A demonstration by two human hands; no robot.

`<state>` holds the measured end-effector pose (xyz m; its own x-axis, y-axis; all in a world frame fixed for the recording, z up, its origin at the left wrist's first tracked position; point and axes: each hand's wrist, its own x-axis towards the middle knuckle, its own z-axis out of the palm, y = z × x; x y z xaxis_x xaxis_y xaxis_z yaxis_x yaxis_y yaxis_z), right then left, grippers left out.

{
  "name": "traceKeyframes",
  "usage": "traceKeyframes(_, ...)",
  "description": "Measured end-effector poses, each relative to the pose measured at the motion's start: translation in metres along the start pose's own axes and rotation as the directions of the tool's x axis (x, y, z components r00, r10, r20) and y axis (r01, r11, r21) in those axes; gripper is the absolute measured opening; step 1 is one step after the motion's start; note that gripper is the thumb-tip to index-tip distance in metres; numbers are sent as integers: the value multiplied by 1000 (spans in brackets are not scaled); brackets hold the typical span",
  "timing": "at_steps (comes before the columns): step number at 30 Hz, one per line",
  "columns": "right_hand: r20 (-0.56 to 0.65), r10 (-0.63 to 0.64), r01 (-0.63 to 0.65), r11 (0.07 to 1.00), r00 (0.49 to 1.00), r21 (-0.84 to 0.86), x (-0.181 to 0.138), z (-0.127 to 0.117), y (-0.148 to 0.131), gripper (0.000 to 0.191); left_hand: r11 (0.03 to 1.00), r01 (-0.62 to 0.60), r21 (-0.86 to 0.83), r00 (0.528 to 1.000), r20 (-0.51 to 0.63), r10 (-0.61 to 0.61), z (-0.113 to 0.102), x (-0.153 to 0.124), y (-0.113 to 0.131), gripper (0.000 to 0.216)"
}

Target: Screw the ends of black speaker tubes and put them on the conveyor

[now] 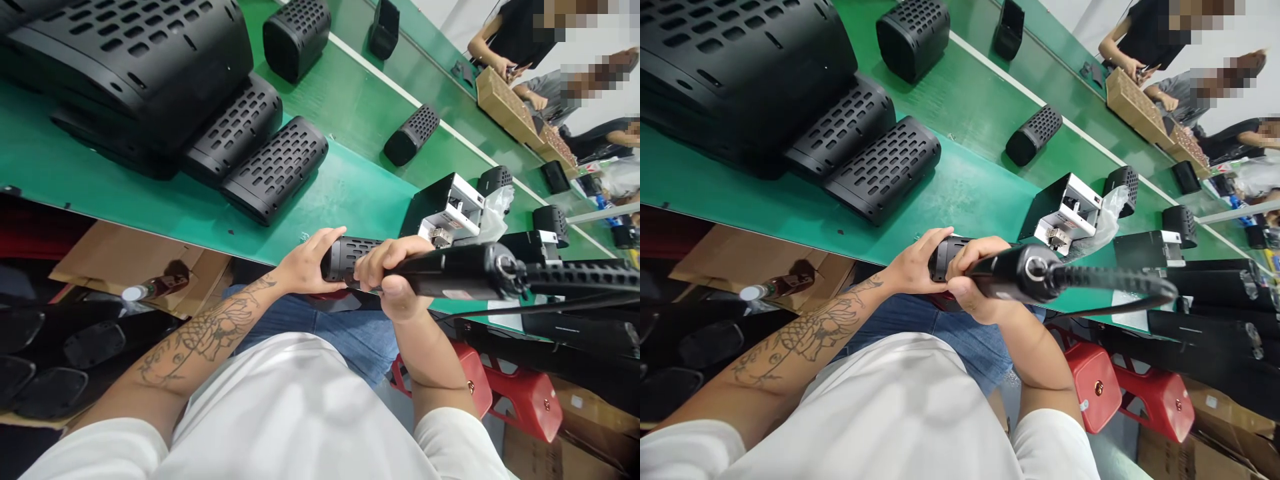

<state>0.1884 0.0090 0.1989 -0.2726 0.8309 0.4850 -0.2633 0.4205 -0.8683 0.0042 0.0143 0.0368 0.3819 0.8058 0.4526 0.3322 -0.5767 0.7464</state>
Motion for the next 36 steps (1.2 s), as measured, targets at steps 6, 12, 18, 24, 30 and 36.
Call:
traceKeyframes(6, 82, 2, -2, 1000, 997, -5, -9, -6, 3, 30, 999, 34, -6, 999, 10, -34, 3, -2, -1, 131)
traceKeyframes(12, 120, 125, -128, 992, 985, 19, -13, -8, 10, 42, 1000, 17, 10, 1000, -10, -17, 1, -2, -1, 133)
traceKeyframes(18, 62, 120, -119, 993, 991, -18, -14, -7, -7, 56, 984, 110, 139, 991, -94, -97, 13, -21, 16, 139)
traceKeyframes(24, -492, -243, 120, 956, 836, -268, 20, -102, -44, 40, 930, 248, 273, 951, -253, -179, 57, -90, 77, 141)
traceKeyframes(30, -643, -411, -73, 805, 646, -589, 35, -209, -14, 54, 887, -291, 358, 957, 110, 269, 41, -81, 85, 117)
traceKeyframes(36, -549, -305, -41, 848, 778, -528, 19, -224, 5, 59, 813, -536, 227, 713, 638, 292, 1, 71, 88, 114)
